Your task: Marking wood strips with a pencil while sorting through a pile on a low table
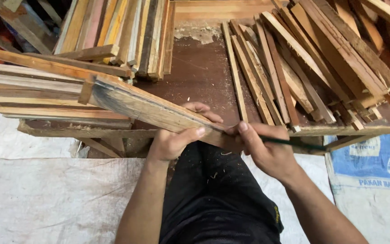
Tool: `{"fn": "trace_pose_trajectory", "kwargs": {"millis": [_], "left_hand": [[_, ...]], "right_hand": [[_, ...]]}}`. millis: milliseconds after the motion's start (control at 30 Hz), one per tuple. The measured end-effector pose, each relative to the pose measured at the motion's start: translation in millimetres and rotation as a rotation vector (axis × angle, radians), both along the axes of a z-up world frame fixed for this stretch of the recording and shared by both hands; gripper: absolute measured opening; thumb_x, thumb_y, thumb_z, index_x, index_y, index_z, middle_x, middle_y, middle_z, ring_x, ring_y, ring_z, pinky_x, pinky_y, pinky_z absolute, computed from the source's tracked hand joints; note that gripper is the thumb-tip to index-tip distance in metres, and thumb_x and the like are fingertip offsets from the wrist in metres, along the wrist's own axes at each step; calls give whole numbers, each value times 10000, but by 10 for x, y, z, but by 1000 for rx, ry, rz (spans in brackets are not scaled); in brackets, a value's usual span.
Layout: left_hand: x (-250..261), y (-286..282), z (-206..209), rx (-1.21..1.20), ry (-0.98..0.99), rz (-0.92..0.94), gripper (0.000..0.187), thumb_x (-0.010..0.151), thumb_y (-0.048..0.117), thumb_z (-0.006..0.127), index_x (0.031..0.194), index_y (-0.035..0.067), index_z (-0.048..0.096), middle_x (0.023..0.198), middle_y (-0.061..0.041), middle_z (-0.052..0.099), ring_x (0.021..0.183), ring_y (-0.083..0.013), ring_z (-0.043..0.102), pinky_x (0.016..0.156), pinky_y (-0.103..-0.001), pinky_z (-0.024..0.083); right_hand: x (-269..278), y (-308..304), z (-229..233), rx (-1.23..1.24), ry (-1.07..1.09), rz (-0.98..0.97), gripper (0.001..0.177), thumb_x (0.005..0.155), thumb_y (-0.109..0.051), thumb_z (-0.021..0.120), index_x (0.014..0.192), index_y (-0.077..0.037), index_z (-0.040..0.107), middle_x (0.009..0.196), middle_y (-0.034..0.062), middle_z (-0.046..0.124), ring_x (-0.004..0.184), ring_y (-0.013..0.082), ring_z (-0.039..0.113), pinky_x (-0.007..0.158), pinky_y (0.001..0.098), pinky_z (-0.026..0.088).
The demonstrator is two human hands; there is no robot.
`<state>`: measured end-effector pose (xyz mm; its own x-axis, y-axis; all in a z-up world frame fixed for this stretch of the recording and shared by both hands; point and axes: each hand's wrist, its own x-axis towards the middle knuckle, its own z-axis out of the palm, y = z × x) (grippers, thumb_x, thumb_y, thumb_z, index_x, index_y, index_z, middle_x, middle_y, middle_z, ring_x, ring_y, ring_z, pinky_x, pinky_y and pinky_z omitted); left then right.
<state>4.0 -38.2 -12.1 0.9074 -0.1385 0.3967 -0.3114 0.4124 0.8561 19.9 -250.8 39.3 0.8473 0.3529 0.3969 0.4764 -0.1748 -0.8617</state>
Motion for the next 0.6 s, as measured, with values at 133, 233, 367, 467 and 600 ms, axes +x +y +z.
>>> {"fn": "trace_pose_trajectory", "kwargs": {"millis": [133,233,367,467,600], "left_hand": [[0,-106,35,31,10,-12,507,882,126,724,1306,-59,516,1196,-292,690,1149,-345,681,997,-432,552],[28,-20,-16,51,7,-7,543,844,78,739,1321,-72,529,1222,-288,683,1148,-334,682,1007,-465,554],[14,288,90,-60,-71,54,471,874,73,679,1310,-6,522,1166,-316,686,1096,-388,705,984,-492,569],[-8,243,120,-73,-91,54,442,889,79,675,1307,29,538,1164,-306,692,1086,-366,715,975,-460,578],[10,-119,30,91,-70,112,491,836,111,749,1286,-21,604,1167,-244,714,1095,-282,699,963,-381,569]], "right_hand": [[-34,94,190,61,-59,-13,342,1016,-153,602,713,-90,749,454,105,592,443,153,468,452,327,465],[8,92,28,111,-68,49,408,1028,-116,588,634,-113,692,474,90,630,404,225,545,470,312,485],[202,-197,-431,42,-69,-58,334,1017,-114,632,719,-89,781,523,107,672,469,199,614,508,306,490],[160,-318,-444,-10,-60,-150,281,1036,-138,624,822,-88,800,568,95,686,516,184,639,545,305,515],[44,-77,-33,219,-92,-30,190,999,-81,618,1070,10,769,743,141,742,611,184,674,602,338,578]]}}
